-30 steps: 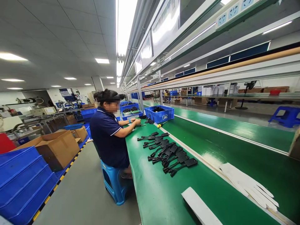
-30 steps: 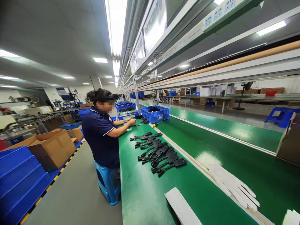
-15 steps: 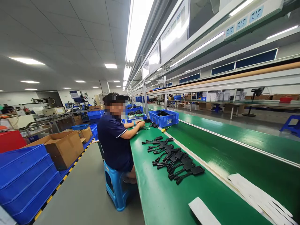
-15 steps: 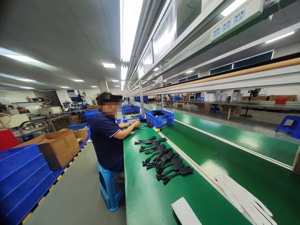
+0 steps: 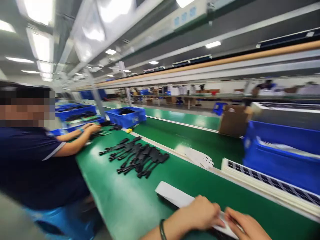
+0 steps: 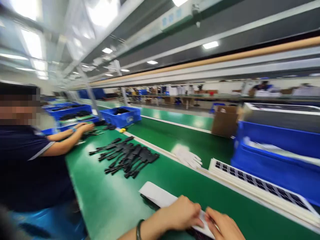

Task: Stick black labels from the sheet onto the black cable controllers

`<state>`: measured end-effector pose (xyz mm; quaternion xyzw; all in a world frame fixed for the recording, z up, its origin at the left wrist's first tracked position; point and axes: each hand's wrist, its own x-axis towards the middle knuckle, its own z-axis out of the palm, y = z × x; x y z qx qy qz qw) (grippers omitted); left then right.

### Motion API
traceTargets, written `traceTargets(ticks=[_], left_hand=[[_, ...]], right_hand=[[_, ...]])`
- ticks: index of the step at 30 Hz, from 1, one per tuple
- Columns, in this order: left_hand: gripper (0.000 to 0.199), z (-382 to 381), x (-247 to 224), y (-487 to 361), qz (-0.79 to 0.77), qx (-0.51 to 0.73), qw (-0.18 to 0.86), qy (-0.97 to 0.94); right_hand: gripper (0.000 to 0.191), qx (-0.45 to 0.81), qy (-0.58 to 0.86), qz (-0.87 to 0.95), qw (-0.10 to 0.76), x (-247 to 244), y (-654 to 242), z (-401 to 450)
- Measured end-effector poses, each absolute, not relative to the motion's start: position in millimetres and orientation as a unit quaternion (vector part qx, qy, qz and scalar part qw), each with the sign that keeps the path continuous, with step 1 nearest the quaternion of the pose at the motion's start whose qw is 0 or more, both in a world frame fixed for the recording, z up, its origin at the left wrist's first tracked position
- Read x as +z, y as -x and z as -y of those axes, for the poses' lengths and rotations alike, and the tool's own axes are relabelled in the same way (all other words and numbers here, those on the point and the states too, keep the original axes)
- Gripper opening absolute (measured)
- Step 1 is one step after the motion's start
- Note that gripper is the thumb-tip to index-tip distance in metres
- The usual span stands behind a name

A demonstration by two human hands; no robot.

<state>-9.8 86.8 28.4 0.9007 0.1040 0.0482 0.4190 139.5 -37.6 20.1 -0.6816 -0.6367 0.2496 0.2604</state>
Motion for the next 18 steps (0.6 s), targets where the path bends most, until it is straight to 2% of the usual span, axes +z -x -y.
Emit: traceTargets(ticks=[5, 11, 18], left_hand=[[0.011, -112, 41, 21, -0.077, -0.051, 0.379, -0.921], [0.01, -114, 49, 30, -0.167, -0.037, 0.269, -0.948], [0.023, -143, 64, 52, -0.156, -0.086, 0.271, -0.946]], right_hand=[[0.013, 0.256, 0.716, 0.612, 0.218, 43, -138, 54], [0.02, 0.229, 0.726, 0.614, 0.211, 40, -135, 53], [0.023, 0.227, 0.724, 0.615, 0.215, 34, -137, 53]])
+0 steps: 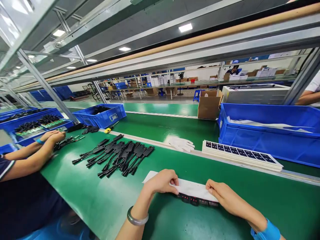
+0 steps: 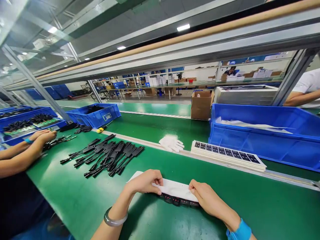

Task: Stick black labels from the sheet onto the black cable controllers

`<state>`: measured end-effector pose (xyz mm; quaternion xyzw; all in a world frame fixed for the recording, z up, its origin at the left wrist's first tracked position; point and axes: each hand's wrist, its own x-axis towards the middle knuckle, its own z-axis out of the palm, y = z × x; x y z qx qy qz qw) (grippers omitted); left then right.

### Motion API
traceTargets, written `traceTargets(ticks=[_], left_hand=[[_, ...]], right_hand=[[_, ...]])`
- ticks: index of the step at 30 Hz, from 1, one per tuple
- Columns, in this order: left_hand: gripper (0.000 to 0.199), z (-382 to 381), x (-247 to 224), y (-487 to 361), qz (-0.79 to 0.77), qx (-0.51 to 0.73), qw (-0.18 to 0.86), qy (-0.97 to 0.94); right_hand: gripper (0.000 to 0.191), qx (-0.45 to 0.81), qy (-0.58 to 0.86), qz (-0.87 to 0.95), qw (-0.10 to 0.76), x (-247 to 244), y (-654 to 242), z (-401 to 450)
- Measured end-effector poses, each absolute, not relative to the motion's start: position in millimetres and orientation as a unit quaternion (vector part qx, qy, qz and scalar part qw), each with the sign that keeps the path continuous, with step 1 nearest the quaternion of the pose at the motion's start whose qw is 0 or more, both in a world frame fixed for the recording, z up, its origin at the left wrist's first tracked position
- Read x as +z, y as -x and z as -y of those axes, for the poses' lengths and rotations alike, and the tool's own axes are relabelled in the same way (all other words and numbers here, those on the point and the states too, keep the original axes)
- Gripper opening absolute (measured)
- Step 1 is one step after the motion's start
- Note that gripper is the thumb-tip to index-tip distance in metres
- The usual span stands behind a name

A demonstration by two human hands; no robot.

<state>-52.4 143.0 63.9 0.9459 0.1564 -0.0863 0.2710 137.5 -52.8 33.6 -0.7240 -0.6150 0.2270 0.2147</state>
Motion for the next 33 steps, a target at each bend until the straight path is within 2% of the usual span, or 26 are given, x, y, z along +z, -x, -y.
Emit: traceTargets(ticks=[3, 6, 9, 12, 15, 18, 24, 28, 31, 33], left_hand=[[0.013, -149, 64, 60, -0.203, -0.085, 0.233, -0.947], [0.013, -146, 59, 56, -0.238, -0.08, 0.211, -0.945], [0.019, -152, 59, 58, -0.23, -0.085, 0.221, -0.944], [0.028, -173, 67, 77, -0.192, -0.095, 0.25, -0.944], [0.022, -195, 72, 102, -0.178, -0.092, 0.267, -0.943], [0.015, -202, 63, 112, -0.211, -0.067, 0.263, -0.939], [0.016, -194, 40, 101, -0.287, 0.037, 0.285, -0.914], [0.029, -201, 45, 113, -0.238, 0.076, 0.399, -0.882], [0.06, -202, 54, 121, -0.178, 0.095, 0.487, -0.85], [0.073, -196, 59, 119, -0.144, 0.098, 0.532, -0.829]], right_hand=[[0.023, 0.237, 0.723, 0.611, 0.217, 36, -138, 53], [0.021, 0.255, 0.718, 0.606, 0.227, 39, -138, 54], [0.016, 0.269, 0.715, 0.605, 0.226, 40, -140, 57], [0.02, 0.259, 0.718, 0.607, 0.219, 35, -143, 58], [0.024, 0.264, 0.718, 0.606, 0.216, 30, -146, 57], [0.024, 0.274, 0.714, 0.606, 0.218, 27, -146, 56], [0.028, 0.257, 0.726, 0.592, 0.237, 27, -145, 56], [0.031, 0.31, 0.694, 0.576, 0.303, 43, -149, 64], [0.035, 0.392, 0.665, 0.506, 0.385, 58, -154, 77], [0.037, 0.425, 0.662, 0.424, 0.449, 63, -157, 88]])
